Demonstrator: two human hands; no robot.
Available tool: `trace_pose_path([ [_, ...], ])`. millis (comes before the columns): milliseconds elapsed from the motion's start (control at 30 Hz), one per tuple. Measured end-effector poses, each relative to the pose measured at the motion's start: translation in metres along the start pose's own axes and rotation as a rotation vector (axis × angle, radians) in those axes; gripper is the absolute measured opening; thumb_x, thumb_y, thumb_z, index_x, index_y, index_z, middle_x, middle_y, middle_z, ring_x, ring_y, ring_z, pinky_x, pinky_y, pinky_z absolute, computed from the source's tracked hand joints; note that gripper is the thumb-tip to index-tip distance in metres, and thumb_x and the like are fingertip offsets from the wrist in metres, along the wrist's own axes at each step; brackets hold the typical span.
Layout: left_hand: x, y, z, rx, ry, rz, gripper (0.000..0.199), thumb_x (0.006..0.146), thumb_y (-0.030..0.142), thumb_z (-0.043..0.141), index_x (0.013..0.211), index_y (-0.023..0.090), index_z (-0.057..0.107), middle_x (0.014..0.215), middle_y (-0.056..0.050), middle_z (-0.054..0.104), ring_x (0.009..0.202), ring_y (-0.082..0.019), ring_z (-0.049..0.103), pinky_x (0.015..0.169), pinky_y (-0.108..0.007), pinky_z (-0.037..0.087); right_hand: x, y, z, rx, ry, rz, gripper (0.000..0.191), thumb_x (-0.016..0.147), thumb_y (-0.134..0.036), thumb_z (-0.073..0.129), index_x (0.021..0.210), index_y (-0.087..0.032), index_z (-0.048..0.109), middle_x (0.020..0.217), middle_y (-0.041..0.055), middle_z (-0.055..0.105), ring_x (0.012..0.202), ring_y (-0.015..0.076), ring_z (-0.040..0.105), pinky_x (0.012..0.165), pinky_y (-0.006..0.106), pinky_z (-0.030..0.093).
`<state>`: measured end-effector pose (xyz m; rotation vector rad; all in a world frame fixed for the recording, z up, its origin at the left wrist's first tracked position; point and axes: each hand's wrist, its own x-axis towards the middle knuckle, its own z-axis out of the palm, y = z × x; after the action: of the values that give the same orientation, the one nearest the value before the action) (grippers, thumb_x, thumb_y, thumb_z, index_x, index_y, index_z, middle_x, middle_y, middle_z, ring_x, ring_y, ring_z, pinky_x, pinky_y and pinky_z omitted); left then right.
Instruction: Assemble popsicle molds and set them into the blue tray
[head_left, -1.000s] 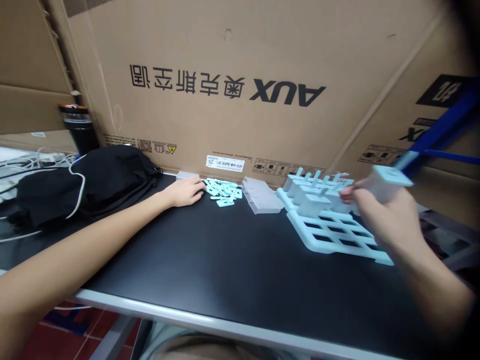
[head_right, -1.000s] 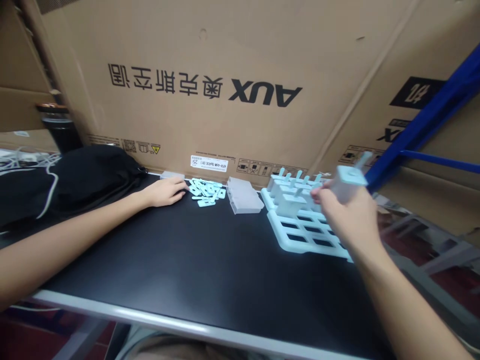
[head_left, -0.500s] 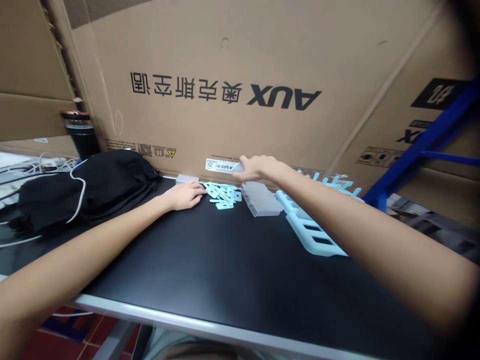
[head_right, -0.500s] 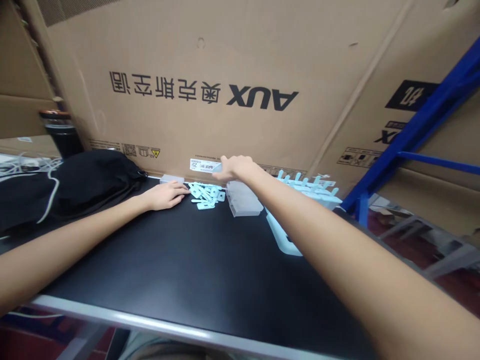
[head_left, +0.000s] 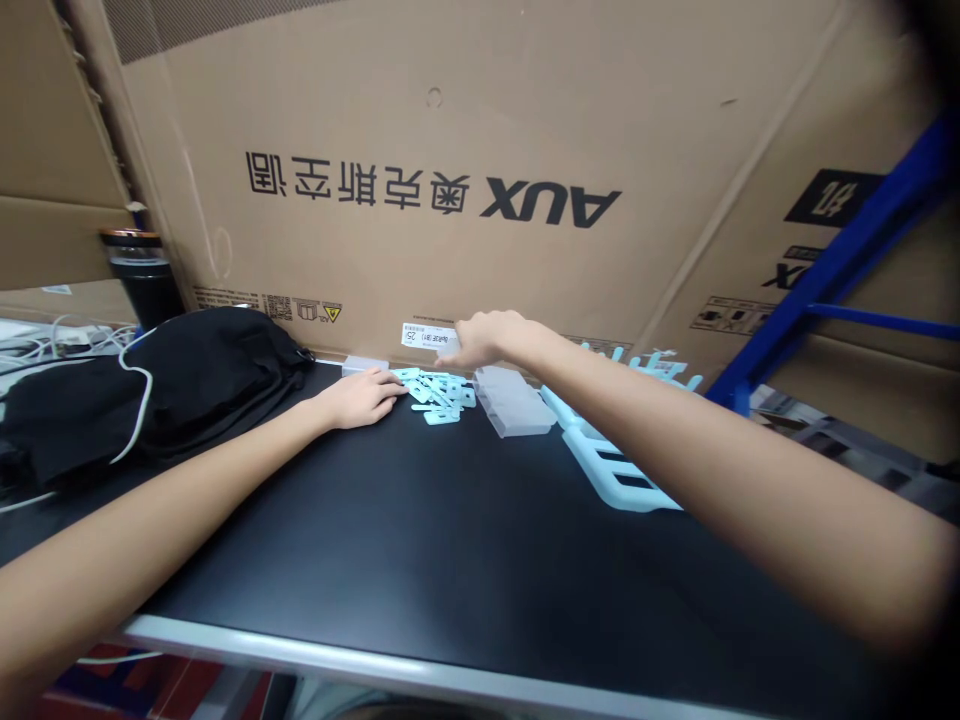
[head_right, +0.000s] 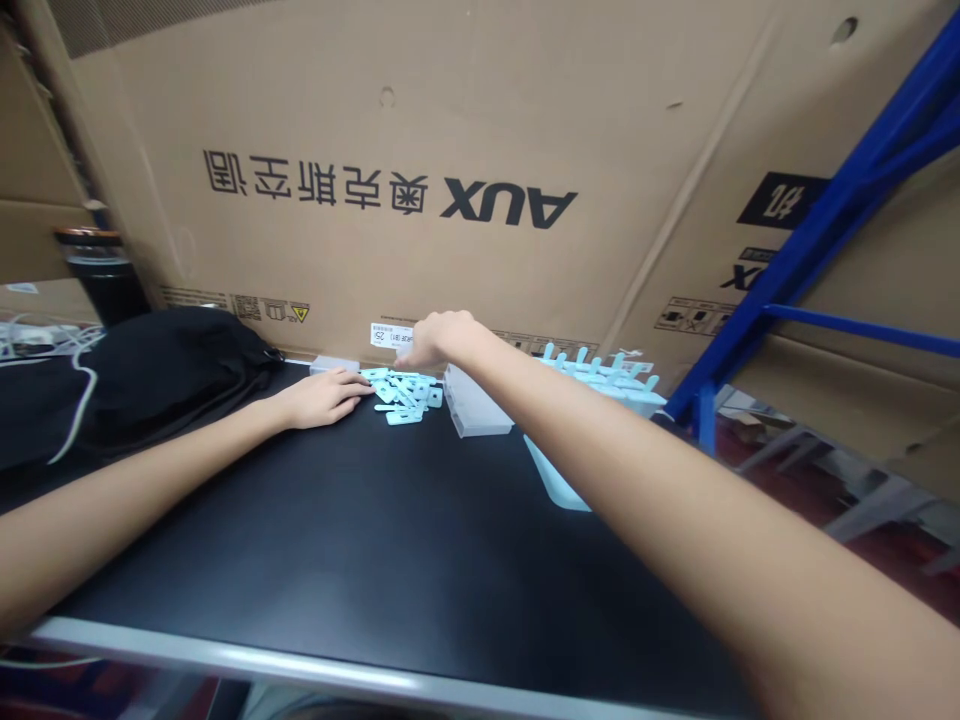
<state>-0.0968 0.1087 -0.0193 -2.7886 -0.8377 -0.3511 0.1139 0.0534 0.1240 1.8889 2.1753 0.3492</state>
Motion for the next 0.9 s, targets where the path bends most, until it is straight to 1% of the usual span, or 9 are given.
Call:
trace_pose_path([
  [67, -0.001, 0.0, 0.0, 0.005, 0.008, 0.009, 0.041, 0.097, 0.03, 0.032, 0.127, 0.021, 0.059, 0.129, -0.007, 0.058, 0.111, -0.023, 0.054, 0.101, -0.037, 0.04, -0.016, -0.008, 0.005, 0.013, -0.033, -0.087, 0.075, 0.077, -0.072, 0.051, 0.121, -0.014, 0.063, 0.115, 0.0183, 0.066, 0.104, 0.0348, 0.062, 0.085, 0.046, 0.047],
  [133, -0.001, 0.0, 0.0, 0.016, 0.035, -0.006, 0.039, 0.096, 0.032, 0.035, 0.125, 0.02, 0.059, 0.128, -0.008, 0.057, 0.112, -0.024, 0.053, 0.101, -0.038, 0.04, -0.036, -0.017, 0.015, 0.034, -0.029, -0.168, 0.072, 0.078, -0.072, 0.049, 0.118, -0.014, 0.064, 0.11, 0.0186, 0.067, 0.101, 0.0345, 0.063, 0.082, 0.045, 0.048],
  [267, -0.003, 0.004, -0.004, 0.037, 0.108, -0.081, 0.03, 0.094, 0.036, 0.04, 0.11, 0.017, 0.058, 0.119, -0.011, 0.058, 0.111, -0.026, 0.051, 0.097, -0.04, 0.041, -0.073, -0.032, 0.055, 0.137, 0.058, -0.309, 0.067, 0.082, -0.072, 0.042, 0.112, -0.015, 0.062, 0.099, 0.0159, 0.07, 0.09, 0.0306, 0.066, 0.075, 0.038, 0.048],
  [367, -0.003, 0.006, -0.006, 0.029, 0.08, -0.091, 0.026, 0.095, 0.036, 0.039, 0.102, 0.018, 0.056, 0.109, -0.01, 0.061, 0.102, -0.026, 0.052, 0.092, -0.04, 0.042, -0.088, -0.04, 0.088, 0.232, 0.128, -0.308, 0.068, 0.085, -0.073, 0.035, 0.114, -0.016, 0.059, 0.097, 0.0137, 0.07, 0.086, 0.0302, 0.067, 0.073, 0.038, 0.047],
  [467, -0.003, 0.007, -0.006, -0.011, 0.035, -0.093, 0.025, 0.096, 0.034, 0.036, 0.103, 0.019, 0.054, 0.108, -0.008, 0.061, 0.099, -0.024, 0.053, 0.089, -0.038, 0.043, -0.09, -0.044, 0.108, 0.303, 0.212, -0.261, 0.066, 0.088, -0.07, 0.032, 0.122, -0.017, 0.053, 0.107, 0.0132, 0.069, 0.091, 0.0299, 0.066, 0.074, 0.037, 0.047],
  [533, -0.003, 0.006, -0.004, -0.043, 0.018, -0.111, 0.025, 0.096, 0.034, 0.035, 0.106, 0.02, 0.053, 0.113, -0.008, 0.061, 0.101, -0.024, 0.054, 0.088, -0.037, 0.043, -0.089, -0.046, 0.112, 0.307, 0.234, -0.239, 0.065, 0.088, -0.07, 0.033, 0.12, -0.017, 0.054, 0.109, 0.0131, 0.069, 0.092, 0.0298, 0.066, 0.074, 0.036, 0.046],
  [667, 0.001, 0.007, 0.002, -0.094, 0.016, -0.132, 0.024, 0.095, 0.031, 0.037, 0.11, 0.021, 0.053, 0.12, -0.008, 0.059, 0.107, -0.024, 0.054, 0.09, -0.037, 0.045, -0.087, -0.049, 0.11, 0.288, 0.228, -0.22, 0.061, 0.088, -0.069, 0.033, 0.11, -0.018, 0.056, 0.102, 0.0113, 0.07, 0.086, 0.029, 0.067, 0.07, 0.036, 0.046],
  [767, 0.008, 0.012, 0.005, -0.153, 0.016, -0.141, 0.024, 0.091, 0.021, 0.038, 0.108, 0.02, 0.053, 0.119, -0.008, 0.06, 0.106, -0.023, 0.055, 0.091, -0.037, 0.046, -0.088, -0.05, 0.111, 0.284, 0.23, -0.211, 0.06, 0.088, -0.069, 0.033, 0.11, -0.018, 0.055, 0.101, 0.011, 0.07, 0.085, 0.0288, 0.067, 0.069, 0.036, 0.046],
  [900, 0.014, 0.02, 0.009, -0.22, 0.026, -0.156, 0.031, 0.081, 0.011, 0.04, 0.108, 0.02, 0.053, 0.116, -0.008, 0.061, 0.109, -0.023, 0.055, 0.09, -0.037, 0.047, -0.089, -0.049, 0.112, 0.289, 0.23, -0.209, 0.061, 0.087, -0.07, 0.033, 0.11, -0.018, 0.056, 0.1, 0.0114, 0.07, 0.085, 0.0302, 0.067, 0.069, 0.038, 0.047],
])
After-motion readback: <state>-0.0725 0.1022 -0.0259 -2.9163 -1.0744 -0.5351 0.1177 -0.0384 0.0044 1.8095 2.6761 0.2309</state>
